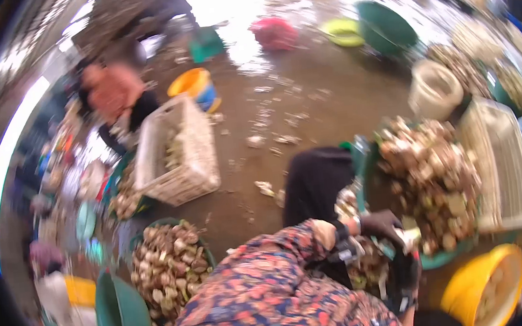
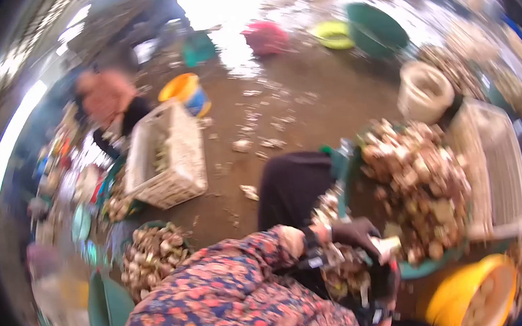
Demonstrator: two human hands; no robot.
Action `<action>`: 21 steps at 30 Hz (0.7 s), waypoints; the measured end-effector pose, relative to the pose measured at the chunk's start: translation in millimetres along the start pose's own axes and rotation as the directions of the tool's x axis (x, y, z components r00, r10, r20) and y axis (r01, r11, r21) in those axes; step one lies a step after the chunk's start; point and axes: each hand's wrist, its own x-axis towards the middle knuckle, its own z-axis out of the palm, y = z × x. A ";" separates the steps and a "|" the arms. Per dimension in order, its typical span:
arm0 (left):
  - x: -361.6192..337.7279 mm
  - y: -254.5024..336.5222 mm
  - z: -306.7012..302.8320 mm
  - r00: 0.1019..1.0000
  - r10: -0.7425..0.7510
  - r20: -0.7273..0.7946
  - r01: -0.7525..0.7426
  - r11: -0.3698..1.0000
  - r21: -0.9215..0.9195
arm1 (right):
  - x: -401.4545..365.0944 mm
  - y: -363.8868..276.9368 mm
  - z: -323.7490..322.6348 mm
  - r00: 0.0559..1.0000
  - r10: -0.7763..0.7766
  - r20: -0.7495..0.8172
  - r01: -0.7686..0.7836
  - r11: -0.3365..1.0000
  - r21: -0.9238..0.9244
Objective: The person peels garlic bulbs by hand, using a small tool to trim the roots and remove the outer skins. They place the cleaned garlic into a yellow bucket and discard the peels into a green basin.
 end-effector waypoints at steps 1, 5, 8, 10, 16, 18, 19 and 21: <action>-2.0 6.5 3.7 0.989 0.137 -0.059 -0.129 0.985 0.118 | 1.9 12.1 -23.9 0.999 -0.008 0.053 0.001 0.991 0.134; 6.2 15.0 33.5 0.993 0.118 -0.020 -0.113 0.979 0.169 | -13.6 0.3 -1.4 0.959 0.178 -0.222 -0.170 0.984 0.054; 10.9 15.0 38.1 0.920 0.310 -0.238 -0.139 0.829 0.542 | -10.5 -0.6 -14.9 0.969 0.154 -0.195 -0.156 0.988 0.005; 11.9 32.5 32.8 0.878 0.451 -0.159 -0.206 0.656 0.726 | -14.5 -25.2 13.7 0.903 0.007 -0.431 -0.202 0.890 -0.408; 16.7 0.9 29.6 0.971 0.238 0.003 -0.208 0.839 0.503 | -8.1 -11.1 -9.7 0.983 -0.160 -0.088 0.089 0.841 -0.534; 17.0 -5.2 30.0 0.994 0.024 -0.108 -0.013 0.994 0.107 | -15.4 -20.9 1.5 0.972 -0.191 -0.137 0.084 0.824 -0.560; 15.2 -3.8 29.1 0.994 -0.040 -0.099 0.051 0.992 0.118 | -17.3 -30.7 2.8 0.984 -0.175 -0.036 0.120 0.796 -0.594; 15.1 -4.9 26.6 0.996 -0.071 -0.061 0.070 0.997 -0.015 | -17.8 -28.5 -2.7 0.981 -0.195 0.011 0.171 0.831 -0.529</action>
